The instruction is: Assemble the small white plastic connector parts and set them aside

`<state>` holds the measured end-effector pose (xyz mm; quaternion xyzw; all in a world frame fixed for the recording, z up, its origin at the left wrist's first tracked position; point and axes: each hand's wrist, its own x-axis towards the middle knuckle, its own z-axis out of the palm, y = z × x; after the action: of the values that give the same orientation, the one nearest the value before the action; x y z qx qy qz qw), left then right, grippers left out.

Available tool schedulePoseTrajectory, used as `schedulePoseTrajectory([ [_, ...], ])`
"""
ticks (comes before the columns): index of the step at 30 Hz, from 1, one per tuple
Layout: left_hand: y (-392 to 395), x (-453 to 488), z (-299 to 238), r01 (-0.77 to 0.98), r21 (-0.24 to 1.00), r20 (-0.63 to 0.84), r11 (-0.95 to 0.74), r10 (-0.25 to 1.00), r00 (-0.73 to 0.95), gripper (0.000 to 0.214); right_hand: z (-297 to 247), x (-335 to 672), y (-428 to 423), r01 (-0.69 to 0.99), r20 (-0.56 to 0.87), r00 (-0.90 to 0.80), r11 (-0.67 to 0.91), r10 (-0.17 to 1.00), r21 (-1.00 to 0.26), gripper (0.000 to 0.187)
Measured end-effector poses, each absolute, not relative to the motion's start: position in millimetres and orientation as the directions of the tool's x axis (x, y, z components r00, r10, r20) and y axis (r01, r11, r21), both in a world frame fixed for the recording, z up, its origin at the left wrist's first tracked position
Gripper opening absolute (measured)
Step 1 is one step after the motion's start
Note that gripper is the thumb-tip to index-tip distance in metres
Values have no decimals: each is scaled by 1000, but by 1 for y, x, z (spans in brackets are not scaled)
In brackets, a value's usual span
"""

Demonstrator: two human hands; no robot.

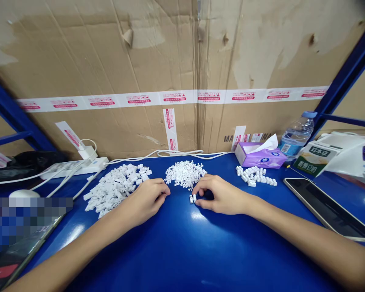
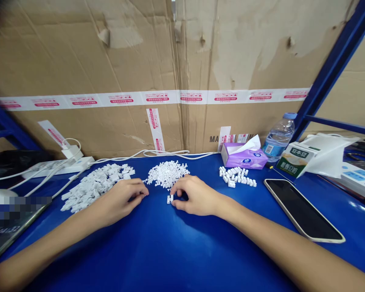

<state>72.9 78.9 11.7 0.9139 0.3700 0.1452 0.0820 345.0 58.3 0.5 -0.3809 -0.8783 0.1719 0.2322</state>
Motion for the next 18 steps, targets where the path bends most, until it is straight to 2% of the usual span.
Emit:
schedulePoseTrajectory([
  [5,76,78,12,576,329,281,-748,660,696,25,0,340,54,583,301,-608,671,734,-459,14],
  [9,66,87,10,511,435,324,-742,658,680,20,-2,337,52,576,309,-611,677,728,-458,13],
  [14,54,99,6,489,587,258,-646,721,643,17,-3,334,50,564,325,-604,678,728,-471,15],
  [18,50,103,4,476,646,234,-597,748,621,17,-2,332,47,560,329,-600,677,729,-478,15],
])
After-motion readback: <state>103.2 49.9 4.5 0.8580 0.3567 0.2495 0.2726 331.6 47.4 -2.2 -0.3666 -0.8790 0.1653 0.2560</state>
